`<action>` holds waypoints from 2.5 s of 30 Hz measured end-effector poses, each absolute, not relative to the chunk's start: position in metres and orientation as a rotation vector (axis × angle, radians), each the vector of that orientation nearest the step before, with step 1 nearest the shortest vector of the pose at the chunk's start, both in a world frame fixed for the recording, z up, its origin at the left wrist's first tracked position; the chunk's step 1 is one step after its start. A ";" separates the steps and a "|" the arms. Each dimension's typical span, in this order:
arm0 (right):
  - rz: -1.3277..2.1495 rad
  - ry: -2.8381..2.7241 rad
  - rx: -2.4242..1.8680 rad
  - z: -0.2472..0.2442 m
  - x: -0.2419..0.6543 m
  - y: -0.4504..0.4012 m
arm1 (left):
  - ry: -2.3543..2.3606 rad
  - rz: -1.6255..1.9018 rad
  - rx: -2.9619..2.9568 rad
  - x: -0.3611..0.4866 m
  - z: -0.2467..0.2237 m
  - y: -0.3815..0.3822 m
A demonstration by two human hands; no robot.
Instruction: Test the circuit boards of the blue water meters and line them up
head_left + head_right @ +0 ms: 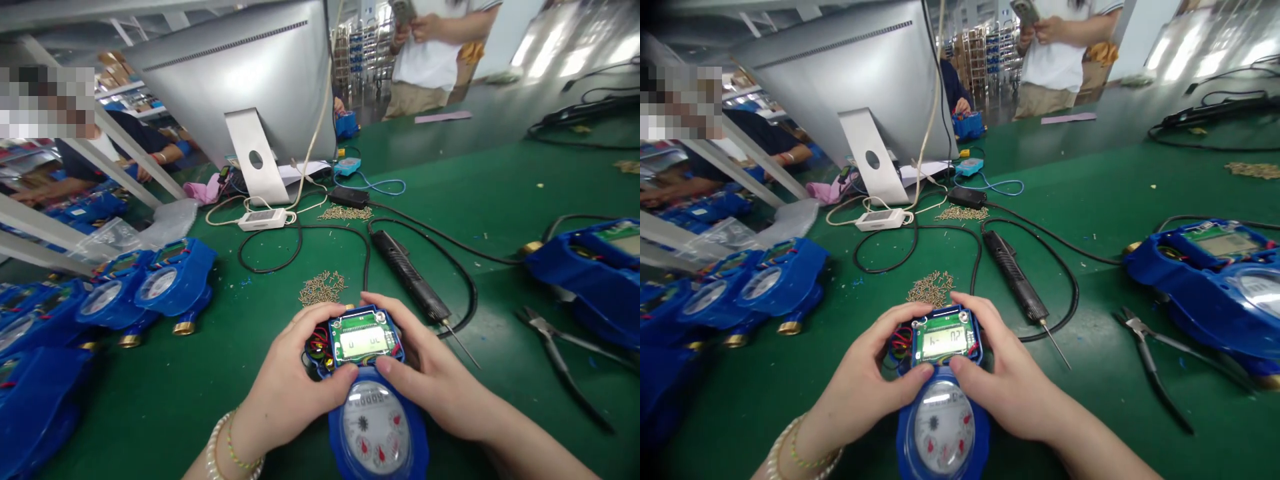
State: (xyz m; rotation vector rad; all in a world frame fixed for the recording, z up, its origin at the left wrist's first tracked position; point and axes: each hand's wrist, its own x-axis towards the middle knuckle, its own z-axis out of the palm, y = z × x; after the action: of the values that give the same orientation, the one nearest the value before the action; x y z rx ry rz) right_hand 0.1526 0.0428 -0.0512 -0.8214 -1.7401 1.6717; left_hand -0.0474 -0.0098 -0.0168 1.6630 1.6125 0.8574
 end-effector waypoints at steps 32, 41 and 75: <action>2.060 -1.108 -0.669 -0.055 0.155 0.054 | 1.807 0.871 1.449 -0.033 -0.020 -0.006; 2.061 -1.056 -0.778 -0.040 0.148 0.054 | 1.784 0.866 1.438 -0.033 -0.020 -0.006; 1.324 -1.738 -0.840 -0.043 0.168 0.048 | 1.403 0.532 2.260 -0.049 -0.009 -0.008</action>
State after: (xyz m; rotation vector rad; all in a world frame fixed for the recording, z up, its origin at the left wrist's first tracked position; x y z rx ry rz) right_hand 0.1684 0.0477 -0.0426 -0.8404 -1.7377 1.3237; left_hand -0.0493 -0.0076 -0.0086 2.2600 1.4032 0.5316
